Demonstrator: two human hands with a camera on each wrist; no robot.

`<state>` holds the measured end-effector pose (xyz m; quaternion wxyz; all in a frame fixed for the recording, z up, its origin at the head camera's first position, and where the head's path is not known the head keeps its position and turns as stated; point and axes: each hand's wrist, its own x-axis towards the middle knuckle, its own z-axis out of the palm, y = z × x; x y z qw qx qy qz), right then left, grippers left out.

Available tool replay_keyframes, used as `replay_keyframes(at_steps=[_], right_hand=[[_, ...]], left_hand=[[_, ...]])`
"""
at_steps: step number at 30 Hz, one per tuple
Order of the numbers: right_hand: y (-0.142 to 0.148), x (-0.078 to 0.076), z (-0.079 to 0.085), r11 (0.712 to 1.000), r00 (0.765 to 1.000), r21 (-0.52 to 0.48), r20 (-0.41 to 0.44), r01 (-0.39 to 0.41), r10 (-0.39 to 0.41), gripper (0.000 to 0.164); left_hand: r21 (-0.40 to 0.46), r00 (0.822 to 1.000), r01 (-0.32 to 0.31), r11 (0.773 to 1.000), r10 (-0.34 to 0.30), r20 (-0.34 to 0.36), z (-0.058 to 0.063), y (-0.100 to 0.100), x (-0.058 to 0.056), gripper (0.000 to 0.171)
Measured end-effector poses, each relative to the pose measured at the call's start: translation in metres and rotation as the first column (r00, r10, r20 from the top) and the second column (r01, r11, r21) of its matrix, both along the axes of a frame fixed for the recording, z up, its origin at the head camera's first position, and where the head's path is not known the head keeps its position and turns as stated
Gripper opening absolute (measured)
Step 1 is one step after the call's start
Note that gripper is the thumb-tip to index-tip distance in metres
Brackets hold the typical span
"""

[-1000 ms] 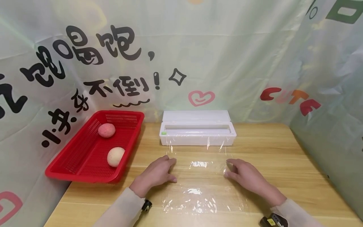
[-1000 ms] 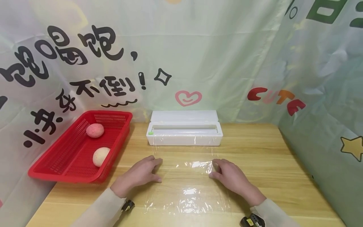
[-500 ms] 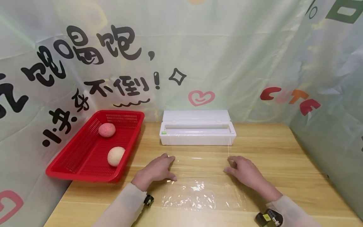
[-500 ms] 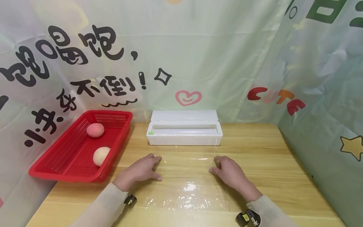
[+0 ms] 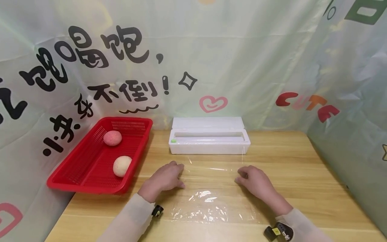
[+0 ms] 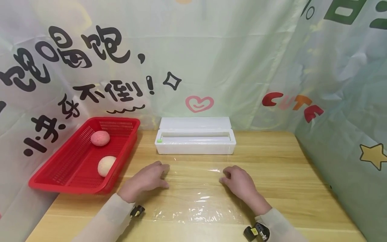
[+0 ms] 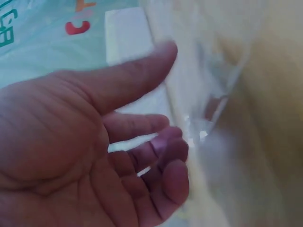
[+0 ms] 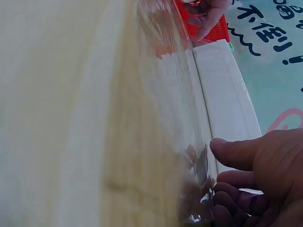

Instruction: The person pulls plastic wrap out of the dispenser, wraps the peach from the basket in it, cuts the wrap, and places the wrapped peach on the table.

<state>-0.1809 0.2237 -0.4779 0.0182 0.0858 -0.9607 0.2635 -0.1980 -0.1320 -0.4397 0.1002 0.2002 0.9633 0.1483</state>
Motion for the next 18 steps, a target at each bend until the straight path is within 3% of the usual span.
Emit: replay_keyframes(at_steps=[5,10,15,18], right_hand=[[-0.002,-0.001,-0.002,0.999,1.0,0.044,-0.006,-0.023,0.023,0.04],[-0.002,-0.003,-0.003,0.998,1.0,0.059,-0.012,-0.021,0.021,0.04],[-0.003,-0.002,-0.002,0.998,1.0,0.06,-0.006,-0.022,0.022,0.039],[-0.004,-0.002,-0.003,0.998,1.0,0.063,0.001,-0.024,0.024,0.039]], left_hand=[[0.025,0.993,-0.102,0.994,0.103,-0.05,0.026,-0.007,0.004,0.06],[0.024,0.975,-0.171,0.985,0.172,-0.137,0.072,-0.026,0.015,0.035],[-0.015,0.947,-0.212,0.977,0.202,-0.251,0.117,-0.062,0.024,0.021],[-0.092,0.943,-0.238,0.967,0.208,-0.26,0.135,-0.091,0.019,0.026]])
